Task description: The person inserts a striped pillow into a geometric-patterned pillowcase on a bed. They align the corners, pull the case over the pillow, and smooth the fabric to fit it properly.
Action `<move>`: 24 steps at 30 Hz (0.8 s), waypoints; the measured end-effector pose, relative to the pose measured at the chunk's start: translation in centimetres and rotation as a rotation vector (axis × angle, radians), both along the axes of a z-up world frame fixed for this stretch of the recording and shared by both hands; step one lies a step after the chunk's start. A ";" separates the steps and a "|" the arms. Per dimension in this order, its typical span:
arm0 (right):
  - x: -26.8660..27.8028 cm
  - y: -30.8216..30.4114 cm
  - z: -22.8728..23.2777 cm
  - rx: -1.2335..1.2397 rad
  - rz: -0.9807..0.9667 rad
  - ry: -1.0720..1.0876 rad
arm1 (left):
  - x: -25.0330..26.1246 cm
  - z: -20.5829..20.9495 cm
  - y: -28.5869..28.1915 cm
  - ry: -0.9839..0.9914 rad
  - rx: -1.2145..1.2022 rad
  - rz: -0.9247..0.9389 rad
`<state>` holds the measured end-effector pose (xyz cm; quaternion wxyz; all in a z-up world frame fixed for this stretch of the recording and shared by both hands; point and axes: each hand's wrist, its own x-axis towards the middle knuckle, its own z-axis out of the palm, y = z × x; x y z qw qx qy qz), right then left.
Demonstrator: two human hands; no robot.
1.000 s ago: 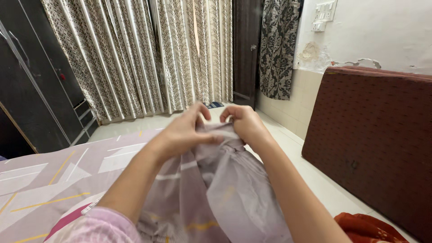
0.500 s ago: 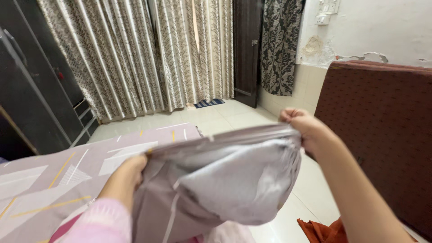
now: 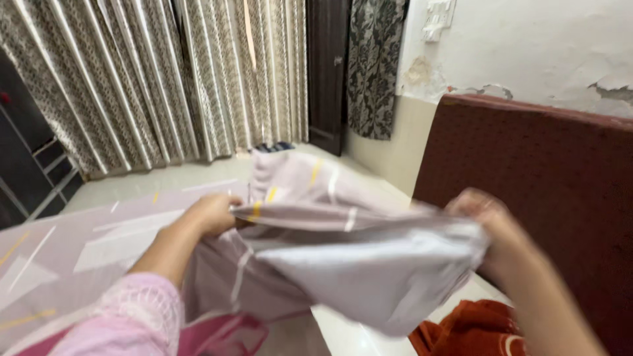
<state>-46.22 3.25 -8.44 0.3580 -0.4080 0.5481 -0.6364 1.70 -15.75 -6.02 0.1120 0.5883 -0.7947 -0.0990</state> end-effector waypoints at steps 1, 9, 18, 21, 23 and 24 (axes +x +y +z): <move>1.8 0.5 -3.1 0.051 0.062 -0.139 | 1.3 -2.7 1.0 0.060 -0.031 -0.033; 9.3 3.3 -6.0 0.232 0.542 -0.129 | 10.5 -11.8 10.1 0.844 0.750 0.200; 18.9 4.2 -5.4 0.333 0.879 -0.112 | 12.8 -19.0 16.1 -0.455 0.468 0.197; 20.9 2.7 -3.0 0.358 0.850 -0.165 | 12.0 -18.6 14.8 -0.393 0.396 0.131; 22.6 1.9 -2.8 0.414 0.862 -0.123 | 12.3 -17.7 13.2 -0.267 0.340 0.099; 23.6 1.2 -3.1 0.441 0.869 -0.102 | 12.5 -17.6 12.5 -0.308 0.344 0.131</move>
